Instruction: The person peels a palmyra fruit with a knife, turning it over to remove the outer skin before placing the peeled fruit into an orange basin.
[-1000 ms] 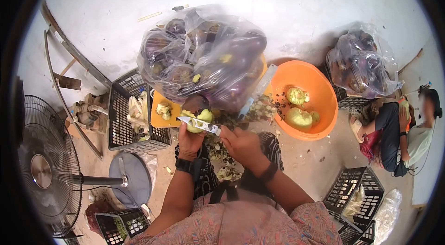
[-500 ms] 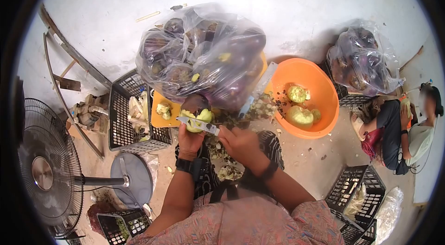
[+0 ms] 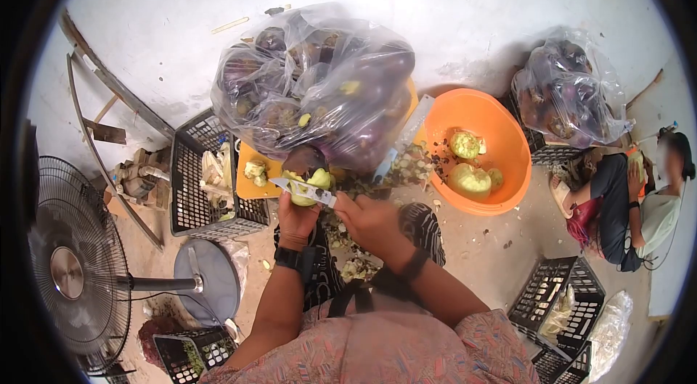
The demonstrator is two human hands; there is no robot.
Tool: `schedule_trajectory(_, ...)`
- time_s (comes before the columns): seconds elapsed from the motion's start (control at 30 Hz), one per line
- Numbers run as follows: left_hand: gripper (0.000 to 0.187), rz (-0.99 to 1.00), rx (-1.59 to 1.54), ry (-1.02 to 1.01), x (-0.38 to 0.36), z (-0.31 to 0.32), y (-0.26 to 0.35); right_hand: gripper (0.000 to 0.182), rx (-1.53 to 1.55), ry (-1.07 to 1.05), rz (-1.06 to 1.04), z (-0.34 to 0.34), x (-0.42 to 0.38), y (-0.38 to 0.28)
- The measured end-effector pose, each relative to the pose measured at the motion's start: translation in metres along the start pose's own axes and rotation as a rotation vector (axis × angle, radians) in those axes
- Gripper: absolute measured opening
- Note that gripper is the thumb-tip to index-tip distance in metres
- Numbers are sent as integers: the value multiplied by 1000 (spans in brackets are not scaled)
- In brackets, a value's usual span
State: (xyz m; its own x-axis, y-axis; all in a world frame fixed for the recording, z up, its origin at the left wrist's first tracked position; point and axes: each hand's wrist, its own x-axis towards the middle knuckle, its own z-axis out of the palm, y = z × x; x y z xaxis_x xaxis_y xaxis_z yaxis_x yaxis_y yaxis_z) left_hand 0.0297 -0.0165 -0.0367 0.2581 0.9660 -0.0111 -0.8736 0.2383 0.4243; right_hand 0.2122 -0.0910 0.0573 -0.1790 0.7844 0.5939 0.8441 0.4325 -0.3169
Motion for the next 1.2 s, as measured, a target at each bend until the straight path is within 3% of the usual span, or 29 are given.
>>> schedule_trajectory(0.3,51,-15,-43,12,-2,9,2,32,27,39,4,-2,-1,1)
schedule_trajectory(0.57,51,-6,-39,-37,-1,5,-1,35,-1,-95,68,-17,-18,6)
schedule_trajectory(1.2,57,-7,-32,-5,-2,13,2,34,49,-41,59,-6,-14,2)
